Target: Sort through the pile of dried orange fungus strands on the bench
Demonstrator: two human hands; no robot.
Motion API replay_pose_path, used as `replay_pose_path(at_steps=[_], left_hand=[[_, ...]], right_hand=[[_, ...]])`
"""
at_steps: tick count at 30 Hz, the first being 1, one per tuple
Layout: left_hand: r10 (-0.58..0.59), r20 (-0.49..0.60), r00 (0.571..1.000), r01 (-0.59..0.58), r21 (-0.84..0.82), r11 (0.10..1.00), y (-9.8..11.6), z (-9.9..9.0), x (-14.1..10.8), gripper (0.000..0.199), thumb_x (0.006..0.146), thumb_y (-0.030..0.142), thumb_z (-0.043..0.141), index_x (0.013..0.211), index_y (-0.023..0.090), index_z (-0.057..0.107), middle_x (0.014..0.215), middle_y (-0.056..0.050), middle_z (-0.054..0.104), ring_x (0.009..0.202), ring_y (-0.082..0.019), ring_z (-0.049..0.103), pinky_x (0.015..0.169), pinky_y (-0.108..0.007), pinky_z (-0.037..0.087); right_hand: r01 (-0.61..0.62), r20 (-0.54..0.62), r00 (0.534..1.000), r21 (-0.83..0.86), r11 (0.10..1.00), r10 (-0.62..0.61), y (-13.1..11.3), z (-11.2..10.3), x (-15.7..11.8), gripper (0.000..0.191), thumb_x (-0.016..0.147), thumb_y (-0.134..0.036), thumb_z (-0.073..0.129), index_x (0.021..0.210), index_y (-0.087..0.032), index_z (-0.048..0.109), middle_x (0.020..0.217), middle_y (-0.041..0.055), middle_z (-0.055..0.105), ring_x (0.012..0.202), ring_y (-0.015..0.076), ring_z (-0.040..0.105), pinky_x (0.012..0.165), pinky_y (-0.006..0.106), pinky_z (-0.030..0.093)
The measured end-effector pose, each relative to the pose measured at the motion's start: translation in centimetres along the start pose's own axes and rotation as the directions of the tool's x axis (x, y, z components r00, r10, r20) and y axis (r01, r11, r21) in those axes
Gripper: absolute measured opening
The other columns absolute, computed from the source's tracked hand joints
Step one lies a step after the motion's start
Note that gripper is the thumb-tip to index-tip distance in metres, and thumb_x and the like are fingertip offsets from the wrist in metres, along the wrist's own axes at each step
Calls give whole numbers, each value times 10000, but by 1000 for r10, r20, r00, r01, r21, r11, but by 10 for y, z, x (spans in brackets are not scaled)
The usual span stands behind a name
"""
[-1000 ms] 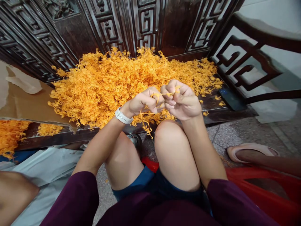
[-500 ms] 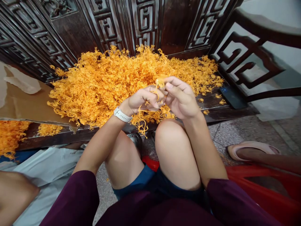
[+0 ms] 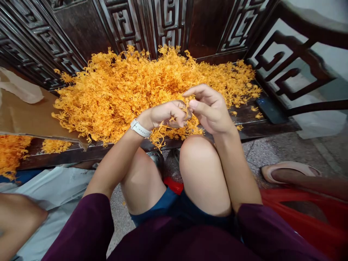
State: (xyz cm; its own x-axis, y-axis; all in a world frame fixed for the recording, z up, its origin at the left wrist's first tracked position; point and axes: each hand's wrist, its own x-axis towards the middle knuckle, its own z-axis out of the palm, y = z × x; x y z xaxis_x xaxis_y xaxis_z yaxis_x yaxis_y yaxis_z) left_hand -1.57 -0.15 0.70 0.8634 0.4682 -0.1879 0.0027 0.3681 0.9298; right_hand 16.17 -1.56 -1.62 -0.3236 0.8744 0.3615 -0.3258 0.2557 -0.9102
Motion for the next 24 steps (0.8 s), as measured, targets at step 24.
replay_pose_path(at_steps=[24], left_hand=[[307,-142,941,-244,342,907,11,-6,-16,616,817,553,788,436,188,471,417,43,352,410,-60,288,474,-281,219]], right_hand=[[10,-13,1000,34,999,-9,3,2,0,351,791,-490,939,954,-214,794,862,13,695,716,129,627,625,272,537]])
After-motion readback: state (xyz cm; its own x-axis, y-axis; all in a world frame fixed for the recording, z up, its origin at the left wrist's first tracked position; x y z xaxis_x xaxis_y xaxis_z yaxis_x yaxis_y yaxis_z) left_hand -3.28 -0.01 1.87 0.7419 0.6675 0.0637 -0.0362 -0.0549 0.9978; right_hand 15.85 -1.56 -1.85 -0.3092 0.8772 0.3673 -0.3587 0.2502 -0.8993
